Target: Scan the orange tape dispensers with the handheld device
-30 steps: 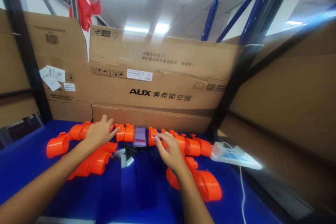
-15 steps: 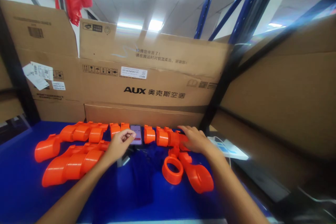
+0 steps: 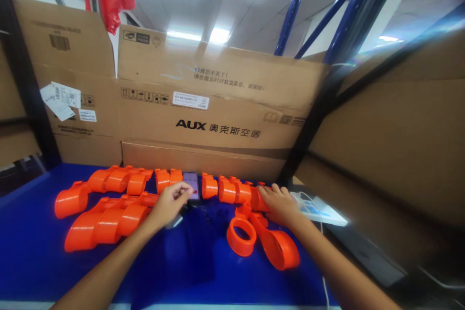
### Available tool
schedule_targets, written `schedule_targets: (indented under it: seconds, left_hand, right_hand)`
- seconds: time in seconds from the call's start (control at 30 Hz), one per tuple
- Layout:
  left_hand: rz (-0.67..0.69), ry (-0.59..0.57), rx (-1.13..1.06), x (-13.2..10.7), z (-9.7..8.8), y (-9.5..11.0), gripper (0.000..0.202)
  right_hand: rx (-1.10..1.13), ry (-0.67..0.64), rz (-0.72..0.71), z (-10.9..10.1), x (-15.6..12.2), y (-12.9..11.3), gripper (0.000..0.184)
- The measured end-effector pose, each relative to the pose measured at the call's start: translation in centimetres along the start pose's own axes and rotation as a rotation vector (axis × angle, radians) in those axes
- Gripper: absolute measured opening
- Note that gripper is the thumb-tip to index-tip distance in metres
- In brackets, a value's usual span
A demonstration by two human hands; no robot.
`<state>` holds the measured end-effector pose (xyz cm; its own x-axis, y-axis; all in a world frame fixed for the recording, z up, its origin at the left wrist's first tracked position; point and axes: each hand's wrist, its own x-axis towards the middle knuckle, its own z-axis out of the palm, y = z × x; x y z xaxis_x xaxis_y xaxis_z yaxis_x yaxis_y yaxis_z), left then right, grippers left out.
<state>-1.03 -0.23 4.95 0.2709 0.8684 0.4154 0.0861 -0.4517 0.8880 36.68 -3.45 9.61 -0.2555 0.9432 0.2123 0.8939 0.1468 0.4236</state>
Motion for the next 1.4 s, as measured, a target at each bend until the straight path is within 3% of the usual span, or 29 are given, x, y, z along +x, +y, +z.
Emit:
schedule_targets:
  seconds: [0.27,0.4,0.5,0.6,0.73,0.87,1.0,1.13,1.2,1.23,1.3,1.33,1.4]
  left_hand:
    - [-0.028,-0.049,-0.008,-0.3,0.5,0.5,0.026]
    - [-0.033,-0.060,-0.024,-0.4,0.7,0.7,0.025]
    - [-0.043,-0.044,-0.046,-0.5,0.9,0.9,0.027]
    - [-0.057,-0.022,-0.113,-0.6,1.2,1.0,0.029]
    - [-0.136,0.043,-0.375,-0.8,1.5,1.6,0.046]
    - [-0.238,0.125,-0.822,-0.9,1.7,2.9,0.046]
    - [-0.322,0.215,-1.080,-1.1,1.5,3.8,0.036]
    - [-0.340,0.233,-1.087,-0.9,1.2,3.5,0.031]
    - [-0.333,0.205,-1.063,-0.3,1.2,3.2,0.034]
    - [-0.327,0.185,-1.041,0.1,1.3,3.1,0.036]
    - [-0.291,0.163,-0.962,0.9,1.4,3.0,0.039]
    - [-0.261,0.157,-0.905,1.3,1.4,3.0,0.041]
    - [-0.194,0.149,-0.778,1.9,1.3,3.2,0.045]
  right_hand:
    - [0.034,0.106,-0.053,-2.0,-0.3,1.2,0.065]
    - [0.038,0.176,0.036,-4.7,-0.2,1.6,0.060]
    - [0.035,0.262,0.101,-7.6,0.0,0.5,0.059]
    - [0.060,0.368,0.052,-10.8,0.0,-2.6,0.061]
    - [0.157,0.417,-0.114,-14.1,-0.1,-8.8,0.064]
    - [0.259,0.385,-0.269,-14.9,0.1,-14.9,0.065]
    - [0.368,0.363,-0.331,-14.6,0.3,-18.0,0.070]
    - [0.723,0.375,-0.434,-13.6,0.5,-18.0,0.080]
    - [1.019,0.452,-0.396,-12.5,1.5,-17.9,0.074]
    - [1.190,0.512,-0.308,-11.7,2.2,-17.9,0.066]
    - [1.559,0.607,0.039,-10.1,4.0,-18.2,0.052]
    - [1.736,0.575,0.175,-9.4,4.9,-18.5,0.044]
    - [2.012,0.373,0.240,-8.3,6.4,-19.0,0.027]
